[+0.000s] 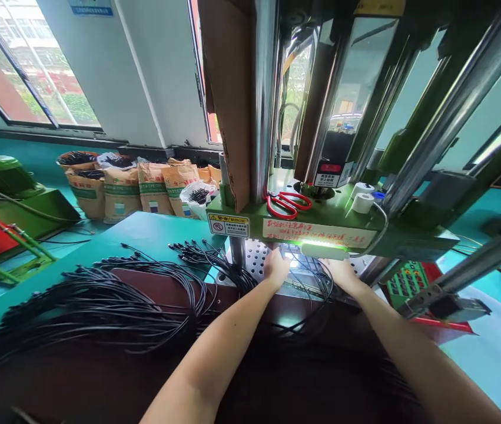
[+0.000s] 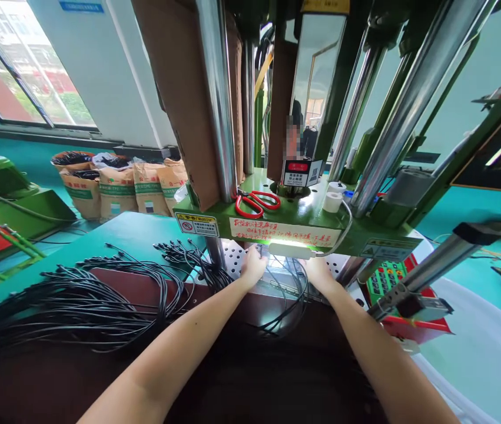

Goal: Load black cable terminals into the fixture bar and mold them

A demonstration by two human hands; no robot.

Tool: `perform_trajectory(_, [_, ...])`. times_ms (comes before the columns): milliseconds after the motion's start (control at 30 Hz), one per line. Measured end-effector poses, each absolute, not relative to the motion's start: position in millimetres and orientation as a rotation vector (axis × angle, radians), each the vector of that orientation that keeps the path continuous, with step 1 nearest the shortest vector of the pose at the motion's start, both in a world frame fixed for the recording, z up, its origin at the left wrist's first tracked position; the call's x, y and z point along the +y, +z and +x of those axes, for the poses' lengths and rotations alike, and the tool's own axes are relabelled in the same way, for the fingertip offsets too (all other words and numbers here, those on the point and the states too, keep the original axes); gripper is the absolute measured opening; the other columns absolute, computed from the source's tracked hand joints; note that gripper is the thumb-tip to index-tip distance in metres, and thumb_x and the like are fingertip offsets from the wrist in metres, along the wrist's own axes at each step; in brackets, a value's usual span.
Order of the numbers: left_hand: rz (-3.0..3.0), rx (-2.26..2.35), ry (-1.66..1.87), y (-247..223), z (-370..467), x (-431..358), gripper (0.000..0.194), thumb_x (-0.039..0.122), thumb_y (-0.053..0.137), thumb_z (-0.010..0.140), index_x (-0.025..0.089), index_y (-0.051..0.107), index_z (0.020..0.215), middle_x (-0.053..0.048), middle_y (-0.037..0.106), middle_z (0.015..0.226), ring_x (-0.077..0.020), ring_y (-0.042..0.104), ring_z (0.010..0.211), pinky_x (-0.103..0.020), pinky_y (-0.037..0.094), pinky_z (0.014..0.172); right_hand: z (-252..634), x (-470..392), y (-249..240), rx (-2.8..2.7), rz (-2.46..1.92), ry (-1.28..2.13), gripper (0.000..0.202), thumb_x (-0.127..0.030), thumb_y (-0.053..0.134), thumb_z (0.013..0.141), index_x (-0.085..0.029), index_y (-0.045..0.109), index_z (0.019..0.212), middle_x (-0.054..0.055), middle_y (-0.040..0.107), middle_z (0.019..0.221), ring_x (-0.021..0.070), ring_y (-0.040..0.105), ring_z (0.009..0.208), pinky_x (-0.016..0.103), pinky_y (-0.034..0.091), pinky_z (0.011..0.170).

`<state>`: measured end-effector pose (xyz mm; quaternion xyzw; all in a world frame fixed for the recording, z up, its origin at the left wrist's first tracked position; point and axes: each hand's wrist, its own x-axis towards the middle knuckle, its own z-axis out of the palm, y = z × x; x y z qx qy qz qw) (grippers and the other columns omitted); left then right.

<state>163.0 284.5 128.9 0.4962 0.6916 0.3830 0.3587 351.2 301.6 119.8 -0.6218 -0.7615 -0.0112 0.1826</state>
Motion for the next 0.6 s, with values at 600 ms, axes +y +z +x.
perform_trajectory(600, [2.084, 1.909, 0.465, 146, 162, 294, 0.029, 0.009, 0.04, 0.081, 0.009, 0.061, 0.1, -0.018, 0.064, 0.096, -0.0292, 0.061, 0.092, -0.04, 0.045, 0.078, 347, 309, 126, -2.223, -1.636, -0.046, 0.027, -0.019, 0.041, 0.083, -0.02, 0.068, 0.088, 0.005, 0.069, 0.082, 0.0209, 0.061, 0.081, 0.031, 0.042, 0.077])
